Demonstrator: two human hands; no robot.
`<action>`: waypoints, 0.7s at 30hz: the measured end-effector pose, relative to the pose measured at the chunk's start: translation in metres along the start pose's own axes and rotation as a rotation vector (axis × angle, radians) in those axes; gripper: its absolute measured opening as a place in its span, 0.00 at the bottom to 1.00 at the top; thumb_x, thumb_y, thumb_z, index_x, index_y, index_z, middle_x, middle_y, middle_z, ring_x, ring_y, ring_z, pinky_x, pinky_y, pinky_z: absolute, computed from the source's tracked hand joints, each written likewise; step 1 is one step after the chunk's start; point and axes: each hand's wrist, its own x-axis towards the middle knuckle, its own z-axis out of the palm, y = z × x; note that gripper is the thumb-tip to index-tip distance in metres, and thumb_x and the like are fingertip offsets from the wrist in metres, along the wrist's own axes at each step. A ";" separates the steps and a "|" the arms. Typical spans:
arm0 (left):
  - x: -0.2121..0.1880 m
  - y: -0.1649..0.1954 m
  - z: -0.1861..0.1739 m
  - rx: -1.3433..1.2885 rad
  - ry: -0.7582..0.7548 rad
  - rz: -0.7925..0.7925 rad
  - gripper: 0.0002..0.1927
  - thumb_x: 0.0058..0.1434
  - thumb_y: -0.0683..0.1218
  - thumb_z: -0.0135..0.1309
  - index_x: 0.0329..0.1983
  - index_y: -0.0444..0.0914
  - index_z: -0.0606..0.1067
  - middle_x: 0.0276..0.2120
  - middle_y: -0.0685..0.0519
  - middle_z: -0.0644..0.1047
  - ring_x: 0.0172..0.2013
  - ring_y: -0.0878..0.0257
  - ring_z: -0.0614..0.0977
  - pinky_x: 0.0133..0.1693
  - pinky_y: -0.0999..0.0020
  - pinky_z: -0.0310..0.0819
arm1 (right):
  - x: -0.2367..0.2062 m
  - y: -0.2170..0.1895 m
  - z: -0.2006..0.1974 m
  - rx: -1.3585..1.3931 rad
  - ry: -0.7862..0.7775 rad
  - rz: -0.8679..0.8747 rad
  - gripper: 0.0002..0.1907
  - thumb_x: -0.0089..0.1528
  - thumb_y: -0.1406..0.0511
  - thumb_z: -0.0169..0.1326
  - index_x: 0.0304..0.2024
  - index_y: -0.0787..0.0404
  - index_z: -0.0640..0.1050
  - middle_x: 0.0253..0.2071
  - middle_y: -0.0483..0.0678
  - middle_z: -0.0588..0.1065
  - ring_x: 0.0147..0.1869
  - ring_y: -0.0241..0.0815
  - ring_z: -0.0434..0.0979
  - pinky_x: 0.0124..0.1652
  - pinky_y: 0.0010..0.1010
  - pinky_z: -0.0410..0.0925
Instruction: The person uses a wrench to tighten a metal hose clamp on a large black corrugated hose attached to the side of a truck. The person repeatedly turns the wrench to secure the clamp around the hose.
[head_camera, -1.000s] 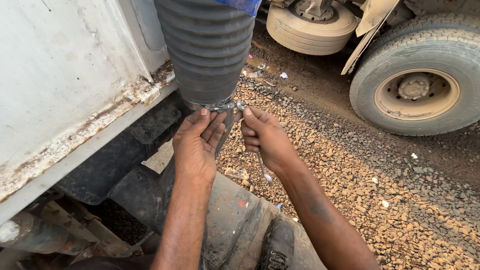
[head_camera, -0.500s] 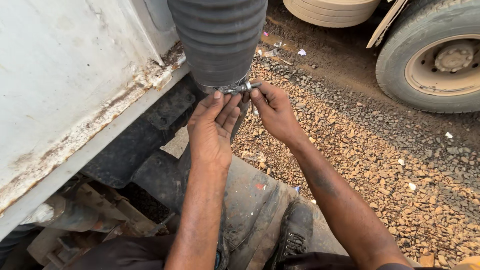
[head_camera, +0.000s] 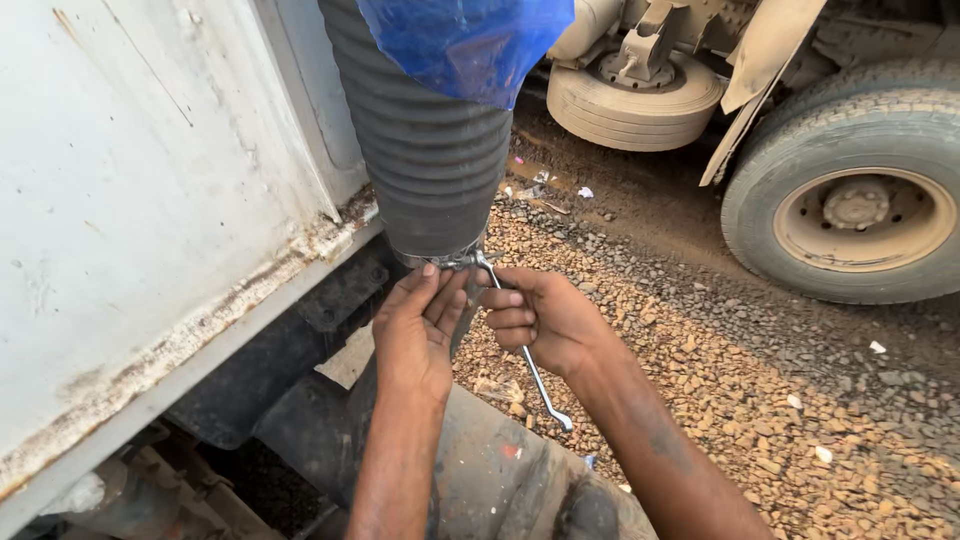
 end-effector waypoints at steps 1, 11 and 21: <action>0.000 0.001 0.000 -0.012 -0.004 0.005 0.08 0.63 0.40 0.59 0.43 0.32 0.76 0.41 0.44 0.81 0.44 0.55 0.86 0.42 0.70 0.83 | -0.004 -0.001 0.004 -0.024 0.021 0.002 0.12 0.71 0.62 0.42 0.39 0.60 0.74 0.21 0.33 0.59 0.21 0.25 0.51 0.20 0.18 0.47; -0.001 0.000 0.001 -0.020 0.000 -0.003 0.07 0.62 0.39 0.59 0.42 0.33 0.76 0.39 0.47 0.82 0.42 0.56 0.87 0.41 0.71 0.84 | 0.010 0.018 -0.006 -0.377 0.087 -0.373 0.14 0.73 0.61 0.42 0.38 0.61 0.74 0.22 0.36 0.60 0.22 0.28 0.53 0.23 0.21 0.51; 0.002 -0.002 -0.002 -0.032 -0.024 0.006 0.07 0.61 0.40 0.61 0.41 0.34 0.76 0.38 0.47 0.83 0.40 0.57 0.87 0.40 0.71 0.84 | 0.049 0.029 -0.037 -0.938 0.093 -0.731 0.15 0.73 0.61 0.43 0.37 0.62 0.75 0.30 0.40 0.72 0.34 0.30 0.69 0.35 0.24 0.67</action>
